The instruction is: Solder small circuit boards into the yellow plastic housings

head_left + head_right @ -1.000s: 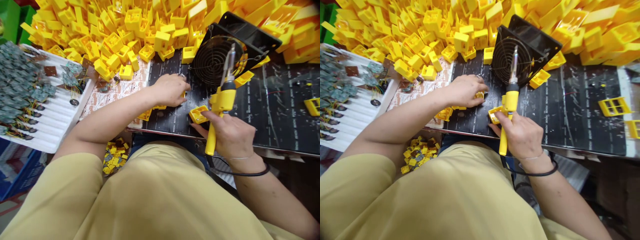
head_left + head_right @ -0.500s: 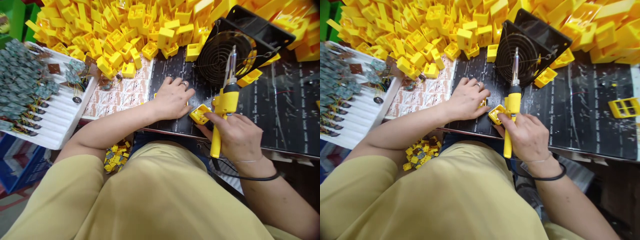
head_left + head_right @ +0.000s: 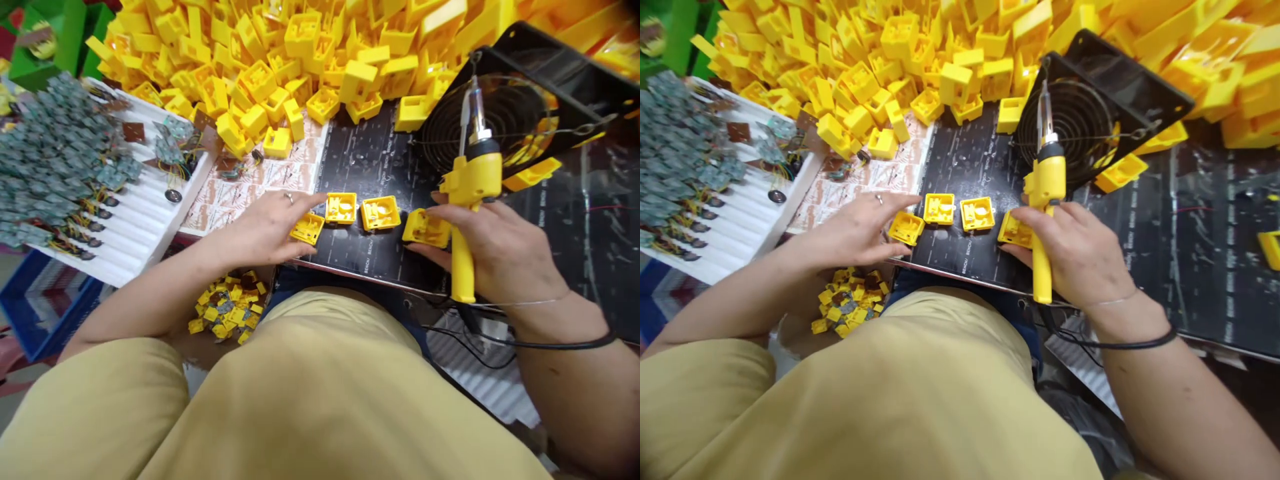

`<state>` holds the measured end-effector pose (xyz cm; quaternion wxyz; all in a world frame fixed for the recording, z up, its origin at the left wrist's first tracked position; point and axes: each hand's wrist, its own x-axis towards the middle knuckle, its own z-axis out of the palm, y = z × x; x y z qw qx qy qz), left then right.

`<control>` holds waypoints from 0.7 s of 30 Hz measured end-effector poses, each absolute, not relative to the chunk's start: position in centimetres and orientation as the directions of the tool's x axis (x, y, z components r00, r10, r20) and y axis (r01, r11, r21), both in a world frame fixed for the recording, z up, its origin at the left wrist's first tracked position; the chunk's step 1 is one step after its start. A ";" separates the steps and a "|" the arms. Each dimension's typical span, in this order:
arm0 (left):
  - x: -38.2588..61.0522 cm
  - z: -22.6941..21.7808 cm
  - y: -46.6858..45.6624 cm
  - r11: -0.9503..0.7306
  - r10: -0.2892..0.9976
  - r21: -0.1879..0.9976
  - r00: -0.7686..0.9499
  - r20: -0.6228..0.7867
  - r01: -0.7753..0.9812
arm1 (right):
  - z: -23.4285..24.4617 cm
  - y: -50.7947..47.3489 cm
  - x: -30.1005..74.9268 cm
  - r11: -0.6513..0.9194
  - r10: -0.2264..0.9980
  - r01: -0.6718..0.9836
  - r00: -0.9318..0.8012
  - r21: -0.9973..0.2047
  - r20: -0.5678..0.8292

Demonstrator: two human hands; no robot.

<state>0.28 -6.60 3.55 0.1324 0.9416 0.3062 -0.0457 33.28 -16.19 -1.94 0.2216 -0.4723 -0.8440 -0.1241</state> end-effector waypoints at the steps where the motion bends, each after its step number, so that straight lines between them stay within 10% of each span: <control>1: -0.3 3.2 -7.1 -0.770 0.588 0.179 0.790 -0.176 0.613 | -1.8 -15.6 33.3 0.543 0.731 0.840 -0.479 0.011 0.486; 21: 0.9 1.6 -4.8 -0.605 0.772 0.106 0.614 -0.168 0.789 | -4.1 -11.6 30.5 0.699 0.646 0.711 -0.578 -0.082 0.498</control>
